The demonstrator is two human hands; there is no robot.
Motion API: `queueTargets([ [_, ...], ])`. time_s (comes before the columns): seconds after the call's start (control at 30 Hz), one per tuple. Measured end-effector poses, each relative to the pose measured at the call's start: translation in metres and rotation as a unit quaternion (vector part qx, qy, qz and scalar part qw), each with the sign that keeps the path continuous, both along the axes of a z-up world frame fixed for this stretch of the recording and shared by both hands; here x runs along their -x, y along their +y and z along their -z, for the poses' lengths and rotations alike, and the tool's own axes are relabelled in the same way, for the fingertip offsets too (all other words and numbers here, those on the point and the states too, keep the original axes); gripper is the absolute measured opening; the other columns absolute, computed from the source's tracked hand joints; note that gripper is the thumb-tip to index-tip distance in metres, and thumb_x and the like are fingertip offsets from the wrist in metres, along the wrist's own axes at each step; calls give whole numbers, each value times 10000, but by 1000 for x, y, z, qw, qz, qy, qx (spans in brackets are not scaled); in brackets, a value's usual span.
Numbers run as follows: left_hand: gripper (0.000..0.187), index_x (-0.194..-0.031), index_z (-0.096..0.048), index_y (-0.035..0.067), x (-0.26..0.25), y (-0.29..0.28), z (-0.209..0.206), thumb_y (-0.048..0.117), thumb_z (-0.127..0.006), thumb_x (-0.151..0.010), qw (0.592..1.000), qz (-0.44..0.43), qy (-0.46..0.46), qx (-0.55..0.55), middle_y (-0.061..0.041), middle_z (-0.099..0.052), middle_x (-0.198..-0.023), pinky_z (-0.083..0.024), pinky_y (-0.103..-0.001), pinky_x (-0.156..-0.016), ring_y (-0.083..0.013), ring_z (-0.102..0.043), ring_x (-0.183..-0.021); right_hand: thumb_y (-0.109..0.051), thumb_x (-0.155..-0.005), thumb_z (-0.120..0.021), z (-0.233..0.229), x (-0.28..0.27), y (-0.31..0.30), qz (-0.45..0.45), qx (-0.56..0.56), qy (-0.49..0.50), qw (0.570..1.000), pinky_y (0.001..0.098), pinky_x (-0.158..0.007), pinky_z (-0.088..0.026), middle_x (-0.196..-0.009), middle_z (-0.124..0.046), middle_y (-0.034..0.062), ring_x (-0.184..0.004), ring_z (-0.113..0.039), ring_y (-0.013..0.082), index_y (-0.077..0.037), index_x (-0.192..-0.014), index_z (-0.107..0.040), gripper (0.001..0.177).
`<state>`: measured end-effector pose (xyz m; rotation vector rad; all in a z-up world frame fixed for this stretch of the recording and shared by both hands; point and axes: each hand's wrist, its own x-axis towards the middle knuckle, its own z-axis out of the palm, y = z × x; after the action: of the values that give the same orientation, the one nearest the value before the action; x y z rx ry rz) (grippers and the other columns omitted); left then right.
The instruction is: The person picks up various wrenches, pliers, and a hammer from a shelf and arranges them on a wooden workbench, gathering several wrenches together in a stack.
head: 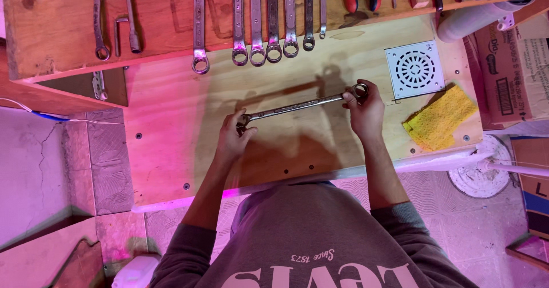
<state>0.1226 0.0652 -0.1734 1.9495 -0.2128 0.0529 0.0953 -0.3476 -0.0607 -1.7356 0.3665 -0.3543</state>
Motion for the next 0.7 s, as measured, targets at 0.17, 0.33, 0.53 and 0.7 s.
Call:
queueTargets([
  [0.17, 502, -1452, -732, 192, -5, 1, 4, 259, -884, -979, 981, -16, -96, -170, -79, -669, -1260, -668, -448, -920, -343, -730, -1154, -371, -884, -1054, 39, -2, -29, 15, 307, -6, 952, 444, -748, -701, -1056, -721, 176, -946, -802, 427, -41, -1314, -797, 600],
  [0.33, 501, -1425, -736, 282, -4, -5, 12, 410, -870, -959, 950, -34, -100, -294, 9, -626, -1464, -579, -584, -1087, -334, -616, -1405, -515, -900, -995, 66, -2, -40, -9, 373, 3, 928, 432, -810, -713, -1066, -716, 106, -957, -818, 369, -71, -1333, -815, 646],
  [0.53, 445, -1378, -758, 226, -2, -15, -9, 384, -850, -972, 944, -31, -123, -305, 23, -677, -1529, -423, -518, -1267, -233, -543, -1583, -597, -848, -970, 76, -9, -43, -21, 467, -34, 884, 417, -912, -664, -1078, -725, 104, -1021, -778, 362, -115, -1277, -838, 659],
  [0.7, 489, -1427, -752, 284, 7, -27, -23, 419, -835, -965, 934, -69, -126, -327, 52, -676, -1558, -436, -475, -1260, -180, -539, -1596, -509, -868, -971, 94, -13, -44, -38, 457, -59, 887, 468, -989, -610, -1152, -769, 122, -1117, -758, 404, -118, -1256, -827, 569],
])
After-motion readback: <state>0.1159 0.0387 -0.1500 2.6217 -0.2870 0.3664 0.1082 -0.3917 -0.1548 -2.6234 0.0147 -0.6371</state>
